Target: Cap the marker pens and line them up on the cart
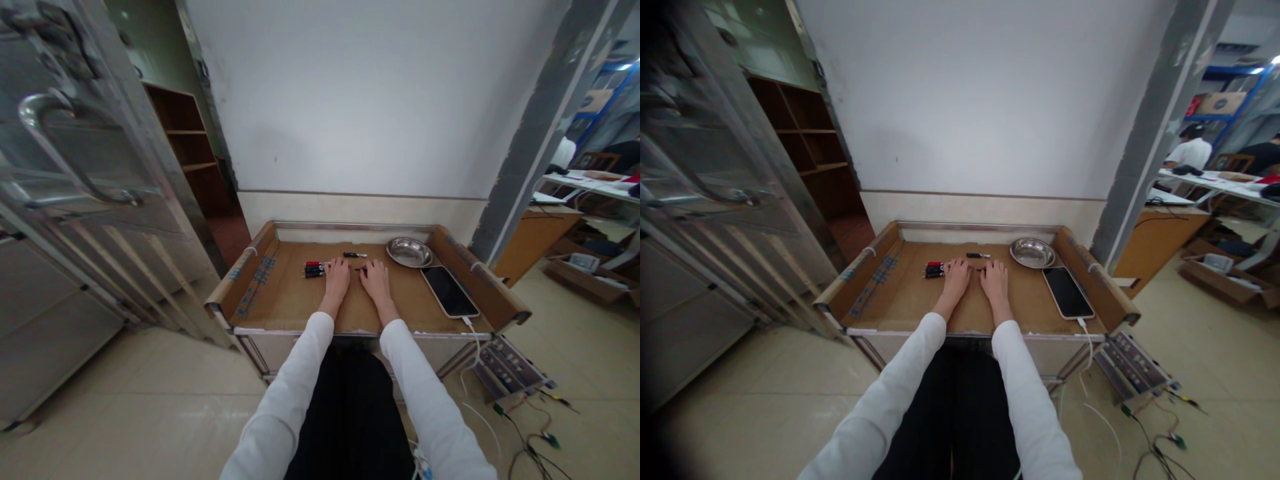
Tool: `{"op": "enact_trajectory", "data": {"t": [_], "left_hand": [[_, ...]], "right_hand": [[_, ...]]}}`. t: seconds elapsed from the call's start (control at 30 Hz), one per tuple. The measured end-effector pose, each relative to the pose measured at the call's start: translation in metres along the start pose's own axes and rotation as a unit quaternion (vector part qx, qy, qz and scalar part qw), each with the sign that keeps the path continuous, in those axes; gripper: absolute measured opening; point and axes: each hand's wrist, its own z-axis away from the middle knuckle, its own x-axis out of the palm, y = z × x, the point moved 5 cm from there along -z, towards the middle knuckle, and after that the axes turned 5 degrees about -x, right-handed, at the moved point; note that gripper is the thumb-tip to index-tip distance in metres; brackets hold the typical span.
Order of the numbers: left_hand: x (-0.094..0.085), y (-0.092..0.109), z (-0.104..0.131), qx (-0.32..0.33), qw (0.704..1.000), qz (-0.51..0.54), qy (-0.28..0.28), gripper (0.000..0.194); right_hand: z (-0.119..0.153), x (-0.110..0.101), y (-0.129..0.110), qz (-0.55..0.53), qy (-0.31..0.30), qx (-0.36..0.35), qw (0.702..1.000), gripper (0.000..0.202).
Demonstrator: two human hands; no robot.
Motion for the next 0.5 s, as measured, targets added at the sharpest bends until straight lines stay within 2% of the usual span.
{"op": "enact_trajectory", "data": {"t": [0.23,0.5], "left_hand": [[0.0027,0.0040,-0.0017,0.053,0.997,0.039,-0.028,0.020],[0.0008,0.0000,-0.0043,0.044,0.991,0.123,-0.029,0.014]], "right_hand": [[-0.0002,-0.0027,-0.0042,-0.012,-0.016,-0.033,0.999,0.019],[-0.0017,-0.0025,0.0012,-0.063,0.006,-0.017,0.998,0.020]]}}
